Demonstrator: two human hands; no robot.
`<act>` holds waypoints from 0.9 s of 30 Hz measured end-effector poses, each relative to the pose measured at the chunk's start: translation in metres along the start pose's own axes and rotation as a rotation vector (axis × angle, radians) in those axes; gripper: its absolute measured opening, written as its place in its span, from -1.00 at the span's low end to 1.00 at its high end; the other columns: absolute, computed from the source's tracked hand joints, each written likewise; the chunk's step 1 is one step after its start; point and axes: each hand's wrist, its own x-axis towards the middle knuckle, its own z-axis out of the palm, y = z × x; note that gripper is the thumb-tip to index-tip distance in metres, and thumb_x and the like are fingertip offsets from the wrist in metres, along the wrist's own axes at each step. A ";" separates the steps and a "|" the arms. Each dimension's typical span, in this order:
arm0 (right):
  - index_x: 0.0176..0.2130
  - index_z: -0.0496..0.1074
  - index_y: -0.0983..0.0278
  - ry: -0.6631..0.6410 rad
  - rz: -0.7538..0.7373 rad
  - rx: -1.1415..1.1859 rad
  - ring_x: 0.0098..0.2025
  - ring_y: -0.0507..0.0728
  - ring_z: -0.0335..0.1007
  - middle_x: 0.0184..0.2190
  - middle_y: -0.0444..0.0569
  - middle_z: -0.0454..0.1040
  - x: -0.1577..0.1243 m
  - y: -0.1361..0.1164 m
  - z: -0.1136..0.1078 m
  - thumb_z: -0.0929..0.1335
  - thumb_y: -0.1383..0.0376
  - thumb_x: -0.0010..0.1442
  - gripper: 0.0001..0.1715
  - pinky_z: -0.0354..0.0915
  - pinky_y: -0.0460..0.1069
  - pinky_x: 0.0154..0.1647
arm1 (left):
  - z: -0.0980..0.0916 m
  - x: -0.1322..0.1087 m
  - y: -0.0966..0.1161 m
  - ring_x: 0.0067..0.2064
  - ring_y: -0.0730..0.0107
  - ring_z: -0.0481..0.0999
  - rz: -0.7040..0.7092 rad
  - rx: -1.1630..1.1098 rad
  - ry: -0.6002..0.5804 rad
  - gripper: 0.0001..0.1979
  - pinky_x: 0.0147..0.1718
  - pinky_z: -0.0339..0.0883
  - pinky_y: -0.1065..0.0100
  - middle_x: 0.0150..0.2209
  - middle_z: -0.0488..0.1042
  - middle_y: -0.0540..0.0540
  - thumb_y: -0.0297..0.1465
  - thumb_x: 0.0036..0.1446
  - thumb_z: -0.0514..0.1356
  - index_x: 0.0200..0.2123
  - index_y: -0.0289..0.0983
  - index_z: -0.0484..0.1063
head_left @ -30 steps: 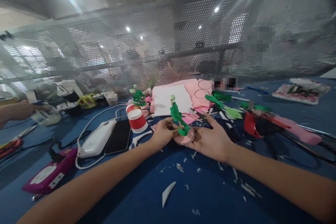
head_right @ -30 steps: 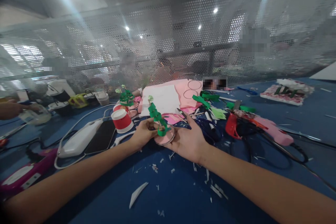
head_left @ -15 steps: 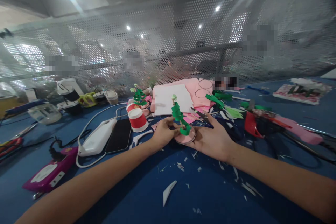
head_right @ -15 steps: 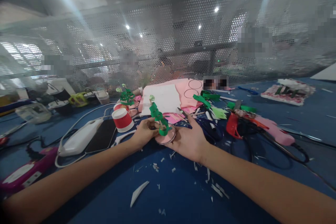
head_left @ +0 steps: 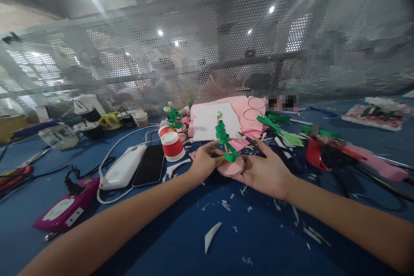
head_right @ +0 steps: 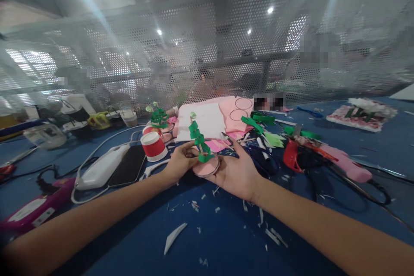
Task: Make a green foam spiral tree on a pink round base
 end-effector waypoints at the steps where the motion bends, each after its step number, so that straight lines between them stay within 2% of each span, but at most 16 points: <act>1: 0.01 0.26 0.43 -0.001 -0.001 0.005 -0.14 0.19 0.42 -0.24 0.13 0.49 0.000 0.000 -0.001 0.06 -0.05 0.26 -0.33 0.22 0.19 0.06 | 0.000 0.000 0.000 -0.50 0.51 0.46 0.001 -0.005 0.009 -0.48 -0.42 0.37 0.45 -0.52 0.49 0.03 -0.47 -0.21 0.35 -0.09 -0.38 0.38; 9: -0.06 0.29 0.37 -0.003 -0.016 0.023 -0.23 0.16 0.39 -0.29 0.07 0.47 0.001 0.000 -0.003 0.07 -0.04 0.26 -0.40 0.23 0.22 0.07 | 0.000 -0.001 0.001 -0.46 0.45 0.48 0.037 0.008 -0.027 -0.74 -0.40 0.36 0.42 -0.49 0.52 -0.02 -0.43 -0.22 0.34 -0.38 -0.34 0.41; 16: -0.11 0.30 0.34 -0.014 -0.016 0.005 -0.30 0.13 0.39 -0.32 0.02 0.46 0.000 -0.002 -0.004 0.08 -0.02 0.26 -0.45 0.20 0.24 0.08 | 0.001 -0.001 0.002 -0.49 0.47 0.46 0.036 0.006 -0.024 -0.74 -0.42 0.34 0.43 -0.53 0.50 0.00 -0.43 -0.23 0.35 -0.40 -0.34 0.40; 22: -0.09 0.31 0.34 -0.006 -0.030 -0.010 -0.21 0.17 0.41 -0.25 0.08 0.48 0.000 -0.001 -0.002 0.07 -0.02 0.26 -0.43 0.16 0.24 0.12 | -0.001 0.000 0.001 -0.44 0.41 0.50 0.057 0.034 -0.065 -0.74 -0.38 0.38 0.40 -0.51 0.51 -0.02 -0.36 -0.23 0.37 -0.46 -0.33 0.39; 27: -0.06 0.31 0.35 -0.020 -0.019 -0.043 -0.18 0.18 0.41 -0.21 0.09 0.48 0.000 -0.001 0.000 0.05 -0.03 0.26 -0.40 0.16 0.26 0.11 | -0.001 0.000 0.000 -0.44 0.42 0.50 0.064 0.034 -0.082 -0.73 -0.38 0.39 0.41 -0.53 0.51 -0.01 -0.35 -0.22 0.37 -0.43 -0.33 0.40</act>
